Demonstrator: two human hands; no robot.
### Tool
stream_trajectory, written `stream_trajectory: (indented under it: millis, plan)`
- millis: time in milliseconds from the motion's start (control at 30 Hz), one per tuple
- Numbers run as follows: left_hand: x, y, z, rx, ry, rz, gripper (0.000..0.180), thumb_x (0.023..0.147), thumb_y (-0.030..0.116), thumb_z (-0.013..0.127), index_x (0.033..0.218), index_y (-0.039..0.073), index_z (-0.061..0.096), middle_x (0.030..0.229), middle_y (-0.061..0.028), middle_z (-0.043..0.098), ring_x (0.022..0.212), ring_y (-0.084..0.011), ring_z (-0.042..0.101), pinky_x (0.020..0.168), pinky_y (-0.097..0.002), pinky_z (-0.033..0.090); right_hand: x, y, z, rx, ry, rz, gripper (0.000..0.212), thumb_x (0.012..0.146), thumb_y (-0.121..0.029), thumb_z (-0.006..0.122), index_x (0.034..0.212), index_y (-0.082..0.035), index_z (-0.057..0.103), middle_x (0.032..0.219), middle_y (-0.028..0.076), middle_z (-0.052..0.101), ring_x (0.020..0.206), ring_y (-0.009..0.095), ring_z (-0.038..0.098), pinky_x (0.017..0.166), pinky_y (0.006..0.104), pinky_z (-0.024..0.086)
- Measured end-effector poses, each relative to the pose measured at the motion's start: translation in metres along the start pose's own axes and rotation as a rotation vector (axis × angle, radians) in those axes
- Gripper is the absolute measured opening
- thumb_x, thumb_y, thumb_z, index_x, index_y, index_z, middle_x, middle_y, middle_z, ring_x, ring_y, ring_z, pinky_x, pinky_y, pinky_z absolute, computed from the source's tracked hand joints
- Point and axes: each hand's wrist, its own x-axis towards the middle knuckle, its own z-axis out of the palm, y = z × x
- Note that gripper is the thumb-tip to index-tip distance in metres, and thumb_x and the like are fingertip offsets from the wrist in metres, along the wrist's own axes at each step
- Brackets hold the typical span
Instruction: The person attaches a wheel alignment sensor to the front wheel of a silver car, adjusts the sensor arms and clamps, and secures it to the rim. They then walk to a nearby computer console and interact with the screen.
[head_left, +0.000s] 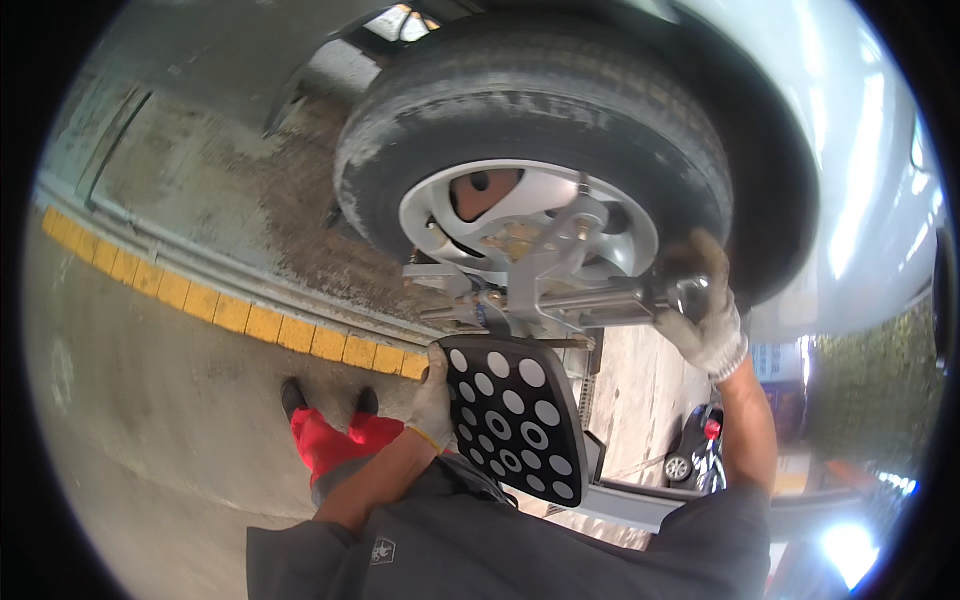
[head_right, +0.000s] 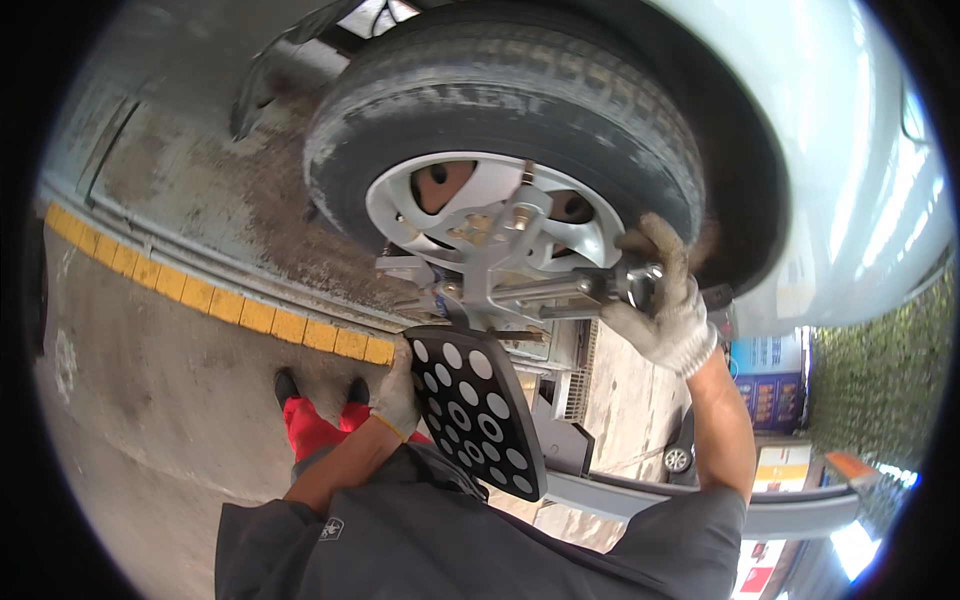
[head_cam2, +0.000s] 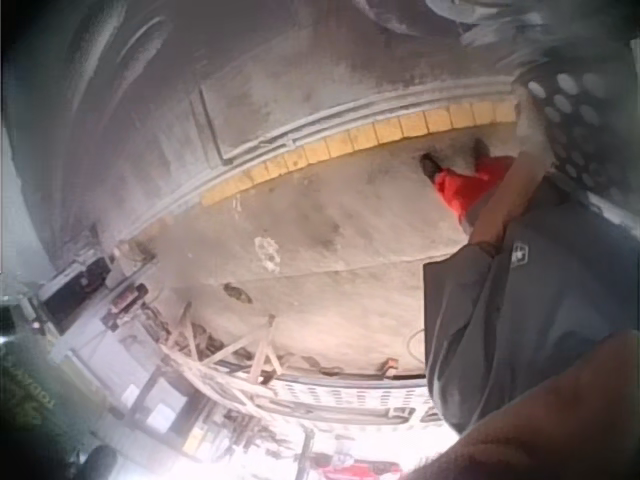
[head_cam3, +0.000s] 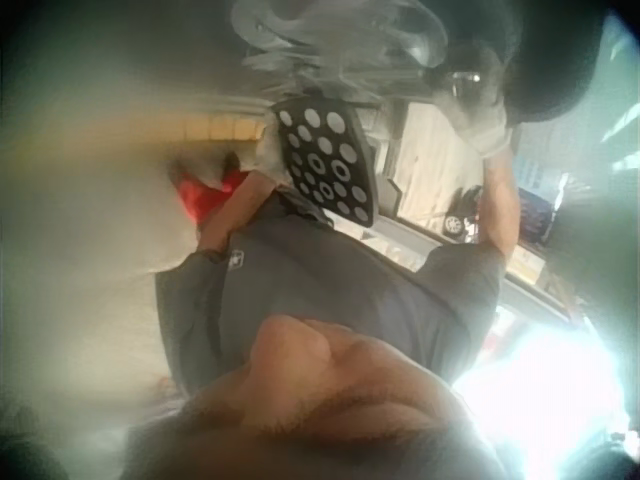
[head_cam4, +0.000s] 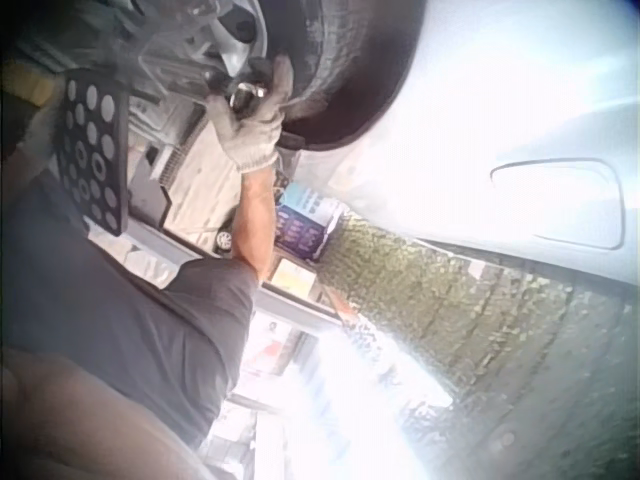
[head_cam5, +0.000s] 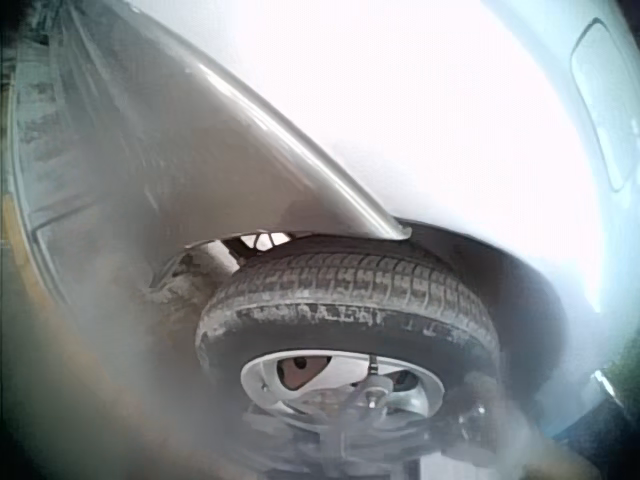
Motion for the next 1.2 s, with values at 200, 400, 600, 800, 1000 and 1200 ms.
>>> stream_trajectory:
  millis: [200, 400, 600, 800, 1000, 1200]
  plan:
    - [-0.006, 0.009, 0.011, -0.010, -0.031, 0.013, 0.078, 0.112, 0.070, 0.049, 0.158, 0.009, 0.057, 0.152, -0.0085, 0.067, 0.140, -0.0274, 0.062, 0.121, -0.0441, 0.048, 0.020, 0.005, 0.001, -0.628, -0.037, -0.564, 0.014, 0.084, -0.014, 0.082, 0.097, -0.015, 0.077, 0.107, 0.003, 0.074, 0.094, 0.026, 0.072, 0.065, 0.0395, 0.060]
    - [-0.010, 0.008, 0.013, 0.006, -0.149, 0.085, 0.078, 0.113, 0.070, 0.045, 0.161, 0.009, 0.054, 0.159, -0.0089, 0.062, 0.144, -0.0274, 0.059, 0.122, -0.0445, 0.047, 0.009, -0.012, 0.015, -0.551, 0.057, -0.220, 0.016, 0.086, -0.020, 0.083, 0.099, -0.013, 0.078, 0.102, 0.003, 0.074, 0.091, 0.029, 0.072, 0.068, 0.0422, 0.061]
    - [0.001, 0.004, 0.004, -0.003, -0.078, 0.042, 0.077, 0.113, 0.069, 0.047, 0.162, 0.009, 0.054, 0.160, -0.0085, 0.061, 0.145, -0.0274, 0.058, 0.124, -0.0438, 0.046, 0.017, 0.001, -0.004, -0.242, -0.021, -0.308, 0.040, 0.086, -0.022, 0.081, 0.123, -0.009, 0.076, 0.102, 0.014, 0.072, 0.086, 0.035, 0.071, 0.073, 0.0474, 0.061]
    - [0.010, -0.002, -0.005, 0.003, -0.093, 0.053, 0.077, 0.111, 0.072, 0.046, 0.159, 0.012, 0.056, 0.155, -0.0076, 0.065, 0.143, -0.0283, 0.060, 0.122, -0.0465, 0.048, 0.015, 0.007, 0.011, -0.406, 0.131, -0.313, 0.029, 0.088, -0.021, 0.076, 0.113, -0.007, 0.077, 0.096, 0.013, 0.072, 0.082, 0.034, 0.072, 0.072, 0.0465, 0.060]
    - [0.016, -0.004, -0.012, 0.015, -0.116, 0.042, 0.077, 0.109, 0.076, 0.046, 0.159, 0.018, 0.056, 0.151, -0.0046, 0.066, 0.140, -0.0289, 0.062, 0.120, -0.0489, 0.050, 0.002, -0.016, 0.018, -0.410, 0.116, -0.019, 0.023, 0.092, -0.026, 0.078, 0.109, -0.010, 0.078, 0.107, 0.010, 0.076, 0.089, 0.033, 0.075, 0.077, 0.0448, 0.063]
    - [0.020, -0.007, -0.019, -0.006, -0.111, 0.025, 0.076, 0.106, 0.078, 0.049, 0.155, 0.021, 0.058, 0.148, -0.0029, 0.067, 0.136, -0.0289, 0.064, 0.117, -0.0500, 0.052, 0.018, 0.013, 0.001, -0.218, 0.159, -0.388, 0.029, 0.083, -0.024, 0.083, 0.108, -0.009, 0.079, 0.100, 0.010, 0.076, 0.081, 0.032, 0.075, 0.071, 0.0432, 0.062]
